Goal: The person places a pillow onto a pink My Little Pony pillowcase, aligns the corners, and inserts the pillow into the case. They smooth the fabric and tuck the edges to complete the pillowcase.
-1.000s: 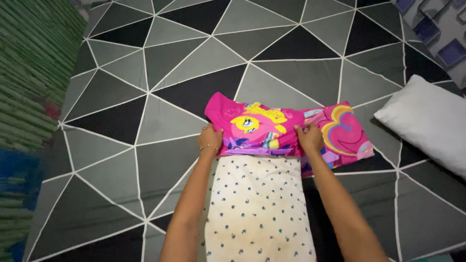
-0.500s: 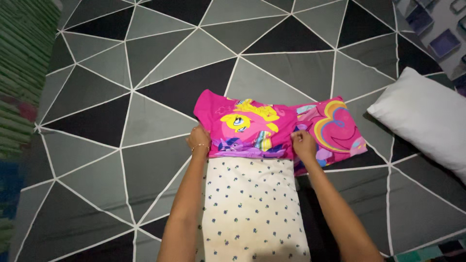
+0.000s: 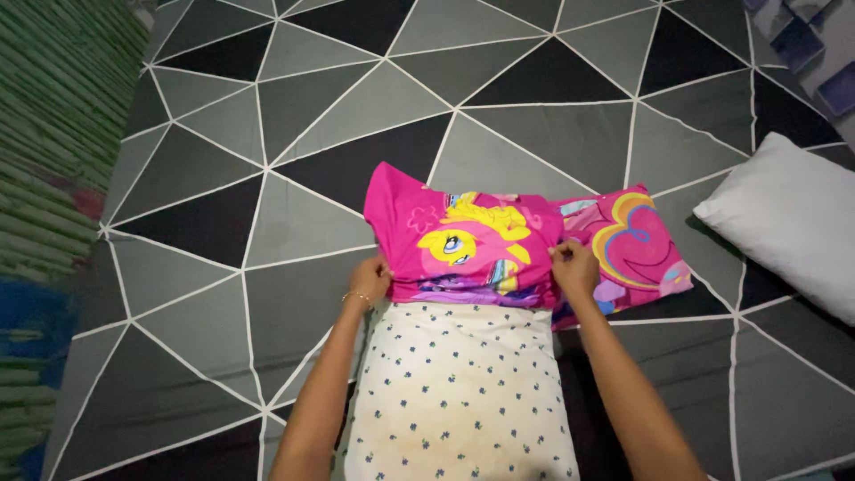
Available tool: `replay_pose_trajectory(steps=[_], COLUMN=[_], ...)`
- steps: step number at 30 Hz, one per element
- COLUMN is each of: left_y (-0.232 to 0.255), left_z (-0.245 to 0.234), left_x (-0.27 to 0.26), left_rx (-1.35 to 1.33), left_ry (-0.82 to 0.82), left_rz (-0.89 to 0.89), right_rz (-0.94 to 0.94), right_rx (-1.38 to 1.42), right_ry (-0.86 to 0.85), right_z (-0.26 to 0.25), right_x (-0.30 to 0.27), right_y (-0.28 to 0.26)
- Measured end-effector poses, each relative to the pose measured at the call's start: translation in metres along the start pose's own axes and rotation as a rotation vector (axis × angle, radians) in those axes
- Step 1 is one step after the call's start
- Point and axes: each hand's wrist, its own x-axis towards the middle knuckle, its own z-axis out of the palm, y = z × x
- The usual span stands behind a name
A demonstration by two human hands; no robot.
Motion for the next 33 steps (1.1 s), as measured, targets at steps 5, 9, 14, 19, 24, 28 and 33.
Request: replay_pose_trajectory(steps=[5, 9, 14, 19, 24, 28, 33], left_y=[-0.027, -0.036, -0.034, -0.015, 0.003, 0.007, -0.016], left_z=[0.012, 0.03, 0.026, -0.001, -0.016, 0.0, 0.03], left_x=[0.002, 0.009, 0.003, -0.018, -0.03, -0.023, -0.019], left_rx=[-0.09, -0.139, -0.123, -0.015, 0.214, 0.129, -0.118], left_ry=[0.045, 0.14, 0.134, -0.043, -0.178, 0.106, 0.303], left_rz=[-0.078, -0.066, -0.072, 0.057, 0.053, 0.098, 0.187], right_rz=[-0.148, -0.269, -0.299, -0.131, -0.193, -0.111, -0.051], right_rx=[-0.012, -0.028, 0.234, 0.054, 0.159, 0.264, 0.139], right_ry=[-0.094, -0.218, -0.646, -0.243, -0.091, -0.106, -0.081], right_z=[-0.038, -0.052, -0.066, -0.055, -0.019, 0.003, 0.008], right_x=[-0.044, -0.064, -0.061, -0.049, -0.033, -0.022, -0.031], right_y=[-0.018, -0.018, 0.006, 0.016, 0.023, 0.042, 0.07])
